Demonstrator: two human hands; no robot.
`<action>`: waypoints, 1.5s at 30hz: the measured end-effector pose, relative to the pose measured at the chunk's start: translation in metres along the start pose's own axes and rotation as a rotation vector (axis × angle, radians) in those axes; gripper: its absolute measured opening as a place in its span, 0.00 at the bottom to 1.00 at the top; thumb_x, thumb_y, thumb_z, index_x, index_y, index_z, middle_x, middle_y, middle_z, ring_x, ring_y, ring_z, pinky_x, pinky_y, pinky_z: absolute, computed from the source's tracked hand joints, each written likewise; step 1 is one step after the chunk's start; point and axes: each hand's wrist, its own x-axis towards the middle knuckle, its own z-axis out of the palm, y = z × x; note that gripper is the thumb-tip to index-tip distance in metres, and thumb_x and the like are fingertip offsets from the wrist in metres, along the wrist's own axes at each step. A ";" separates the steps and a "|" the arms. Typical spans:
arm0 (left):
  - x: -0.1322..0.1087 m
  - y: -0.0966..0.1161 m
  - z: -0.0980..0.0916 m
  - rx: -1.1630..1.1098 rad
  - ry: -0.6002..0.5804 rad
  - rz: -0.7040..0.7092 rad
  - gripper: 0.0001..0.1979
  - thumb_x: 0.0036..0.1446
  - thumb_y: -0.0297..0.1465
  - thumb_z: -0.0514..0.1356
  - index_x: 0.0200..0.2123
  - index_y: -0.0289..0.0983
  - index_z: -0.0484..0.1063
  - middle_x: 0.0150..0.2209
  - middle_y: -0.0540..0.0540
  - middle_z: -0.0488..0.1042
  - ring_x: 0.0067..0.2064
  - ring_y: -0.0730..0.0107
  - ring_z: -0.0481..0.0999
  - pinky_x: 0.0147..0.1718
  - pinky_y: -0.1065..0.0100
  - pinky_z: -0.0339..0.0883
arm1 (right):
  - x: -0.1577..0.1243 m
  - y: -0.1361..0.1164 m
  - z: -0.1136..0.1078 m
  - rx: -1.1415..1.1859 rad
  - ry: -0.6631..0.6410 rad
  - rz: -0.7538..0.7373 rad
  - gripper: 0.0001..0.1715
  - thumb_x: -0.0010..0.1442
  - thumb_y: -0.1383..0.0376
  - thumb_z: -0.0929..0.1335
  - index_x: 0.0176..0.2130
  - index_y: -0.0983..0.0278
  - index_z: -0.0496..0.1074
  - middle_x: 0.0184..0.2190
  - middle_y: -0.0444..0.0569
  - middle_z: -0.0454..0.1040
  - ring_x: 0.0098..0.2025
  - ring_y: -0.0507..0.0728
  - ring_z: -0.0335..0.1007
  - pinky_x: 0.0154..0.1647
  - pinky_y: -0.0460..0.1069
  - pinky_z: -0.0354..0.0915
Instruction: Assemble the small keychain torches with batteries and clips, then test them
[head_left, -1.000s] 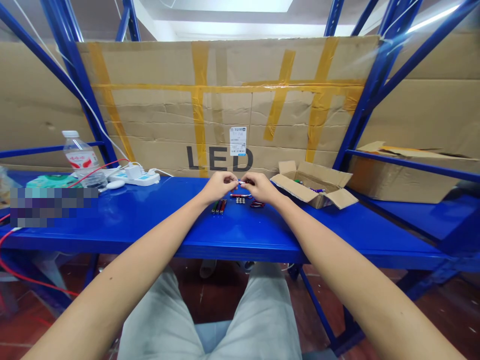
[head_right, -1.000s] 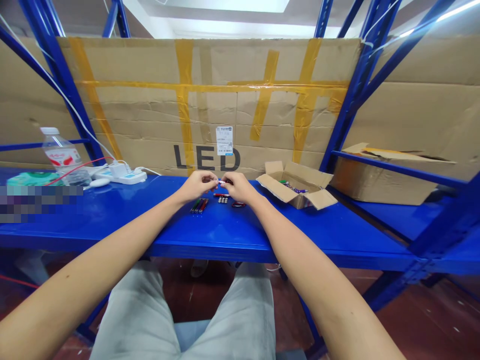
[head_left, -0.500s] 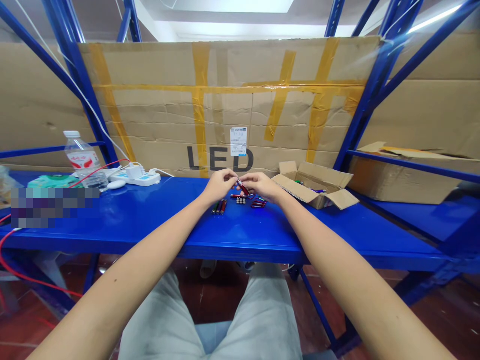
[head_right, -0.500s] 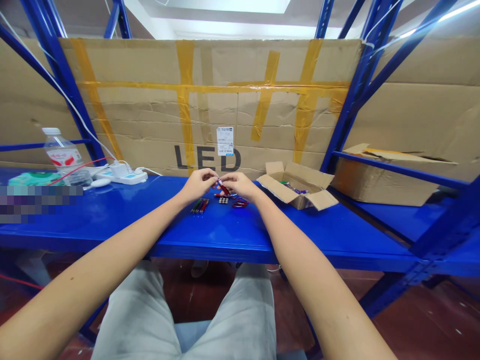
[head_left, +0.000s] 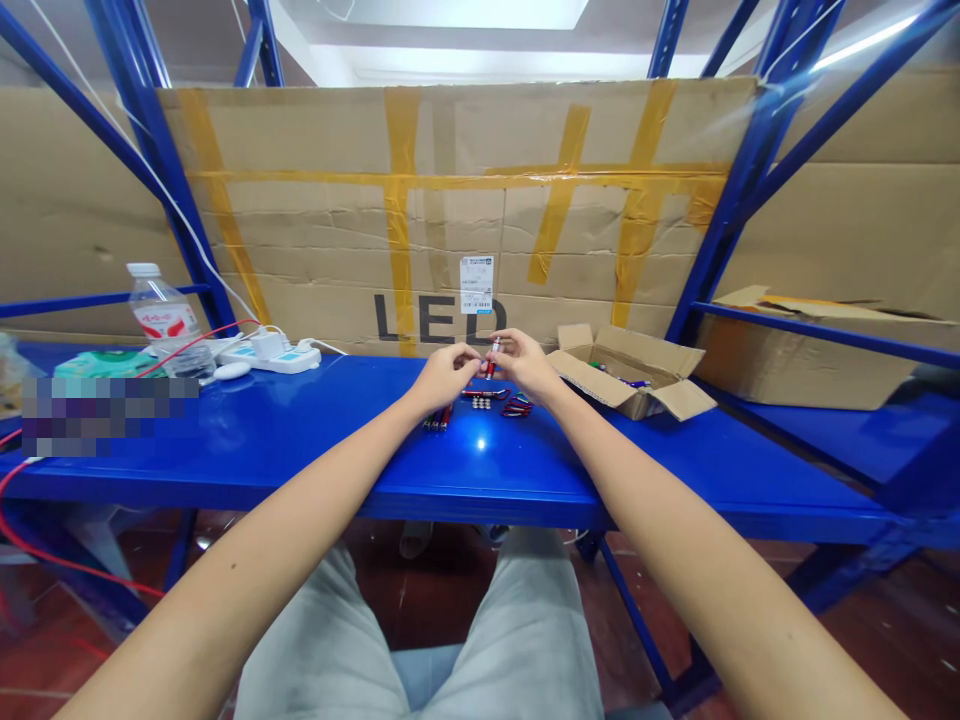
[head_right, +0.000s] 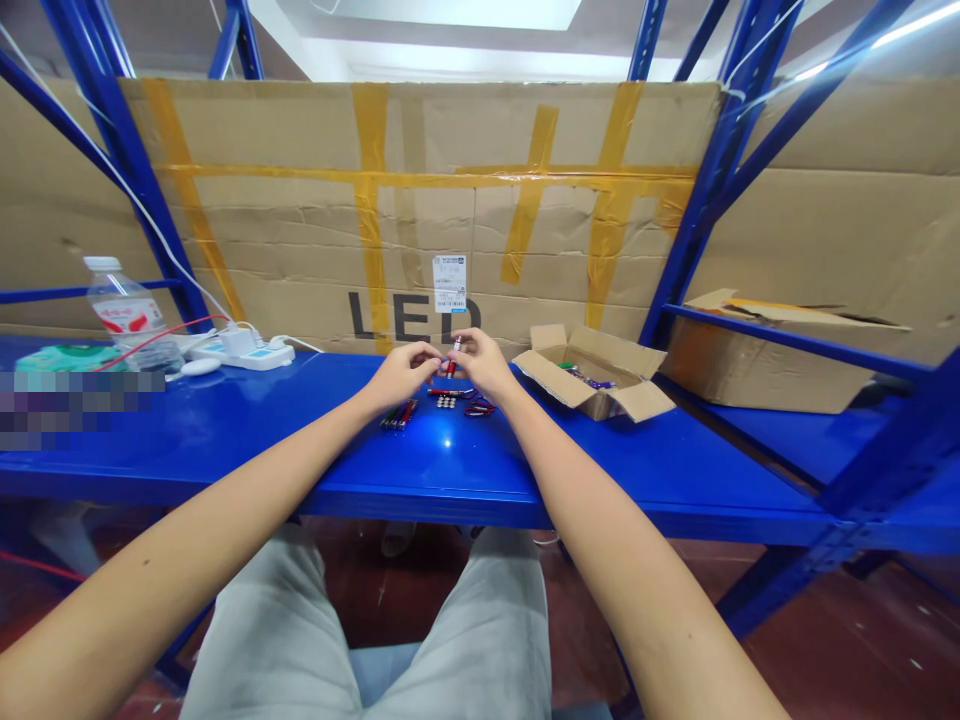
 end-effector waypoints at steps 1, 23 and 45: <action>0.000 0.000 0.000 0.019 -0.006 0.002 0.08 0.58 0.33 0.59 0.36 0.34 0.74 0.32 0.45 0.78 0.31 0.69 0.75 0.33 0.67 0.68 | 0.001 0.000 0.000 -0.007 0.031 -0.004 0.20 0.51 0.66 0.74 0.44 0.61 0.67 0.34 0.44 0.71 0.34 0.55 0.74 0.40 0.57 0.76; -0.003 0.000 0.003 0.103 0.057 0.062 0.12 0.49 0.31 0.67 0.38 0.36 0.71 0.28 0.51 0.72 0.30 0.72 0.70 0.32 0.70 0.64 | 0.000 0.002 0.015 -0.011 0.125 -0.010 0.23 0.48 0.63 0.76 0.41 0.62 0.65 0.31 0.44 0.72 0.37 0.56 0.75 0.38 0.53 0.74; 0.010 0.005 -0.018 -0.711 0.187 -0.403 0.09 0.58 0.35 0.58 0.38 0.35 0.68 0.21 0.54 0.66 0.14 0.82 0.57 0.14 0.75 0.41 | -0.014 -0.041 -0.018 -1.168 -0.491 0.349 0.03 0.42 0.66 0.75 0.24 0.63 0.79 0.22 0.47 0.78 0.25 0.56 0.71 0.26 0.49 0.61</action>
